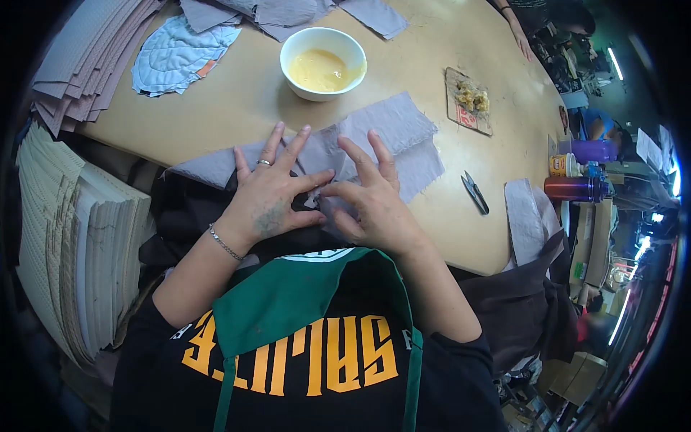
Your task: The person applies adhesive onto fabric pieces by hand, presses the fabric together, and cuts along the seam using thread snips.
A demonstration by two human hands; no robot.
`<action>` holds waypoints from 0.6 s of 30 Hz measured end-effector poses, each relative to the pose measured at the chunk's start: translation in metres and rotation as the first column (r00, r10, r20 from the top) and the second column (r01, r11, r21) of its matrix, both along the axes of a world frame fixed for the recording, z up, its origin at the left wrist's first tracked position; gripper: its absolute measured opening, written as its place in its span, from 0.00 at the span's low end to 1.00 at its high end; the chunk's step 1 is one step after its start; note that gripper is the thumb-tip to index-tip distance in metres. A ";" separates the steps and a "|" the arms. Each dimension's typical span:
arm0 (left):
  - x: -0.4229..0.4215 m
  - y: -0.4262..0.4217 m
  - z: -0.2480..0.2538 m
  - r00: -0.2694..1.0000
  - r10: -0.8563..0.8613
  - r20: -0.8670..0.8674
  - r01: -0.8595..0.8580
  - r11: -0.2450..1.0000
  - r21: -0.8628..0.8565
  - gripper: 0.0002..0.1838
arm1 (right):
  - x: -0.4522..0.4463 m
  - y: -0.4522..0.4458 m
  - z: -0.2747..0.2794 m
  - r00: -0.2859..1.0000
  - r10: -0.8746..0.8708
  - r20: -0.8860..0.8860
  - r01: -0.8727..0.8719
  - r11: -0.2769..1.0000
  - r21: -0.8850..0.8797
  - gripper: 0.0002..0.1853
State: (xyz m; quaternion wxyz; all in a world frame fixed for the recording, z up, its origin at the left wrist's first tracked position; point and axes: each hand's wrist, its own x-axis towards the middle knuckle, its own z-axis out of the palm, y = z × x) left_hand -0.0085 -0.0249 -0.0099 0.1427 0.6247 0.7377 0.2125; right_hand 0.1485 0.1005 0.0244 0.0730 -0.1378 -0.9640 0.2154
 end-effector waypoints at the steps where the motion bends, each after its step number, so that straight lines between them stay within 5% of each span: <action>1: 0.000 0.000 0.000 1.000 -0.001 0.009 0.001 1.000 -0.007 0.31 | -0.002 -0.001 0.000 1.000 0.004 0.004 -0.004 1.000 0.000 0.13; 11: -0.003 0.006 0.000 1.000 0.015 0.007 -0.015 0.999 -0.047 0.36 | -0.009 -0.006 0.000 0.996 0.027 0.080 -0.032 0.998 0.051 0.11; 18: -0.002 0.007 0.001 1.000 0.017 0.003 -0.016 0.998 -0.066 0.37 | -0.002 -0.011 0.005 0.991 -0.012 0.137 -0.024 0.967 0.255 0.14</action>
